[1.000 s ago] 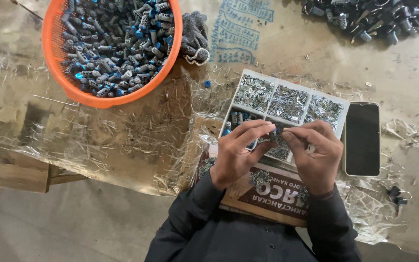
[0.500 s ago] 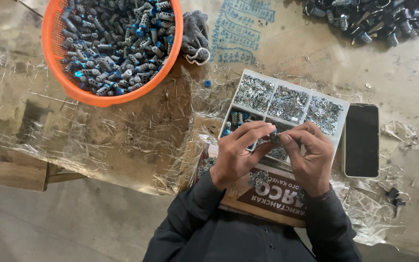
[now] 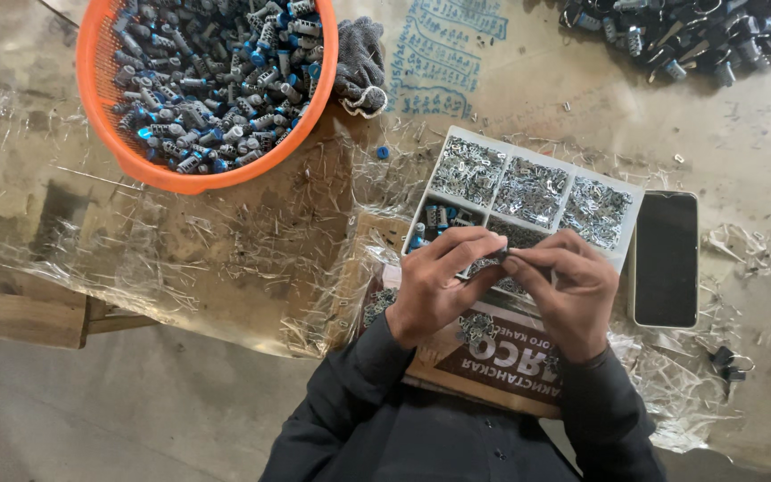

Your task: The person picks small plastic connector components from a compartment box and an orange basket and fits them together by hand, pressing parts into place one at a time. Assembled connectors are set aside on the table as the person continues fitting more pieces.

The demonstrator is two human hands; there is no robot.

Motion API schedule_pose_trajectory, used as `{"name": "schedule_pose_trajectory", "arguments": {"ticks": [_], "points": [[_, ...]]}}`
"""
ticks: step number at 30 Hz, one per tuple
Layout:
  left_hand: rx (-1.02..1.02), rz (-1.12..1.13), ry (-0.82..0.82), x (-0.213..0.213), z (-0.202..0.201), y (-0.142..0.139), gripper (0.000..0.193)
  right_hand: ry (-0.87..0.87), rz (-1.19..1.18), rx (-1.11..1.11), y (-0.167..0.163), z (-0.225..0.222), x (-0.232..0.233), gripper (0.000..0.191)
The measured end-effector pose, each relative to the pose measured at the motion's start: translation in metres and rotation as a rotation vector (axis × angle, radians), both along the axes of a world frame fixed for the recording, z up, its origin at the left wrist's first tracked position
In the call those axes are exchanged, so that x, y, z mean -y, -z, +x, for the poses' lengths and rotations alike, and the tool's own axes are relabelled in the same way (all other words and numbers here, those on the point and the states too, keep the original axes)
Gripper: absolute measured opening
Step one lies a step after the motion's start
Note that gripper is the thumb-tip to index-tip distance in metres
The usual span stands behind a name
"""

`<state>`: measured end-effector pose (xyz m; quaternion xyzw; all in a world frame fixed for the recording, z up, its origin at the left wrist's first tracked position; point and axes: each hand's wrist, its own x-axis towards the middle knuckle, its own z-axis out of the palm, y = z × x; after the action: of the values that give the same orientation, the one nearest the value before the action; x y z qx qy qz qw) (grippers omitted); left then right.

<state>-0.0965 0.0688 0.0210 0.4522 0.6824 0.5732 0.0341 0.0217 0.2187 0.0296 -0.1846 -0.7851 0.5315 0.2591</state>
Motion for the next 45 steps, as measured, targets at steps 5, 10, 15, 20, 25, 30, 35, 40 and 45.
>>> {"name": "schedule_pose_trajectory", "arguments": {"ticks": [5, 10, 15, 20, 25, 30, 35, 40, 45], "points": [[0.014, 0.020, 0.014, 0.000, -0.001, -0.002, 0.039, -0.012, -0.181, 0.026, -0.001, 0.005, -0.006, 0.007], [0.017, 0.014, -0.003, 0.000, 0.000, -0.003, 0.039, -0.041, -0.012, 0.069, -0.003, 0.003, -0.006, 0.009], [0.013, 0.010, 0.007, -0.001, -0.001, 0.000, 0.038, -0.031, 0.008, 0.078, -0.005, 0.001, -0.005, 0.008], [0.018, -0.003, 0.030, 0.000, -0.001, 0.003, 0.039, 0.008, 0.029, 0.105, -0.002, 0.001, -0.003, 0.007], [0.016, 0.039, 0.058, -0.002, 0.000, 0.004, 0.040, -0.045, -0.154, 0.039, 0.000, 0.001, -0.008, 0.011], [0.034, 0.011, 0.035, 0.002, -0.002, 0.000, 0.040, 0.122, 0.136, 0.095, -0.010, 0.000, -0.006, 0.021], [-0.015, -0.048, -0.047, 0.002, -0.004, -0.003, 0.039, -0.015, 0.812, 0.416, -0.004, -0.021, 0.002, 0.016], [-0.024, -0.078, -0.061, 0.002, -0.004, -0.002, 0.036, 0.139, 0.724, 0.208, -0.002, -0.006, -0.001, 0.009], [-0.074, -0.039, -0.085, 0.002, -0.004, -0.002, 0.041, 0.111, 0.234, 0.077, -0.003, 0.001, -0.001, 0.008]]}}
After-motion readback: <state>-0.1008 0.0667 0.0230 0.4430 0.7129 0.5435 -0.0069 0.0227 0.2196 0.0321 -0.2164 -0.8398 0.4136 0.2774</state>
